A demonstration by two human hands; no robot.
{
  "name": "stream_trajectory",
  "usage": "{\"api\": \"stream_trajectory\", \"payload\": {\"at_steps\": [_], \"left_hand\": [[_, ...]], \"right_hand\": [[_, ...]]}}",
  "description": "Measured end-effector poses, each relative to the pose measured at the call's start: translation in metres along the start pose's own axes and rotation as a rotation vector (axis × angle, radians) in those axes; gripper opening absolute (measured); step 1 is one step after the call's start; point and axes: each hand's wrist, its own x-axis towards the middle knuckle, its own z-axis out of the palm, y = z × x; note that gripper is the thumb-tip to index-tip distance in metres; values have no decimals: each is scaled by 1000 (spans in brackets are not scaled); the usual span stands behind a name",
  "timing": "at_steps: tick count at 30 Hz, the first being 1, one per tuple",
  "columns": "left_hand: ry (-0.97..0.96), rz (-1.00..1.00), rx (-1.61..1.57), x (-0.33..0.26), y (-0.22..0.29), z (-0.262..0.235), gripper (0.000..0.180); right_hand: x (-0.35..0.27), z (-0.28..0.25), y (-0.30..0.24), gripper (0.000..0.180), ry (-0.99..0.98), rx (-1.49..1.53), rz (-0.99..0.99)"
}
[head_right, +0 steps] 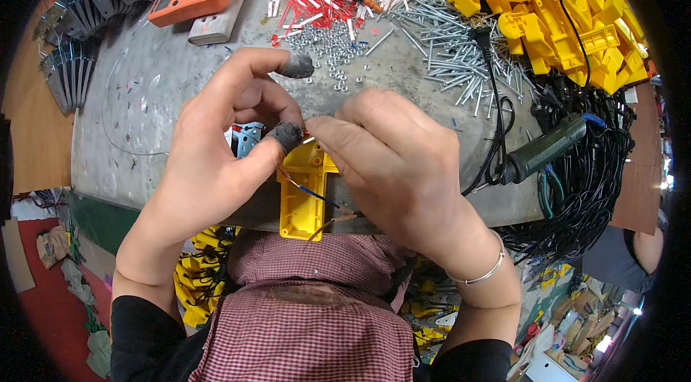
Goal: The person assembles a yellow handheld electronic device by soldering wires with a soldering iron and installing components with screws and nuts using a power drill.
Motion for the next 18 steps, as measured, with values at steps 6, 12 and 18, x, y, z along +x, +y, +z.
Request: {"api": "stream_trajectory", "payload": {"at_steps": [6, 12, 18], "left_hand": [[-15, 59, -56, -5, 2, 2, 57], [-10, 129, 7, -8, 1, 3, 57], [39, 322, 190, -9, 3, 3, 58]], "right_hand": [[0, -7, -5, 12, -38, -9, 34], [0, -6, -13, 5, -109, 134, 189], [-6, -22, -20, 10, -139, 410, 582]]}}
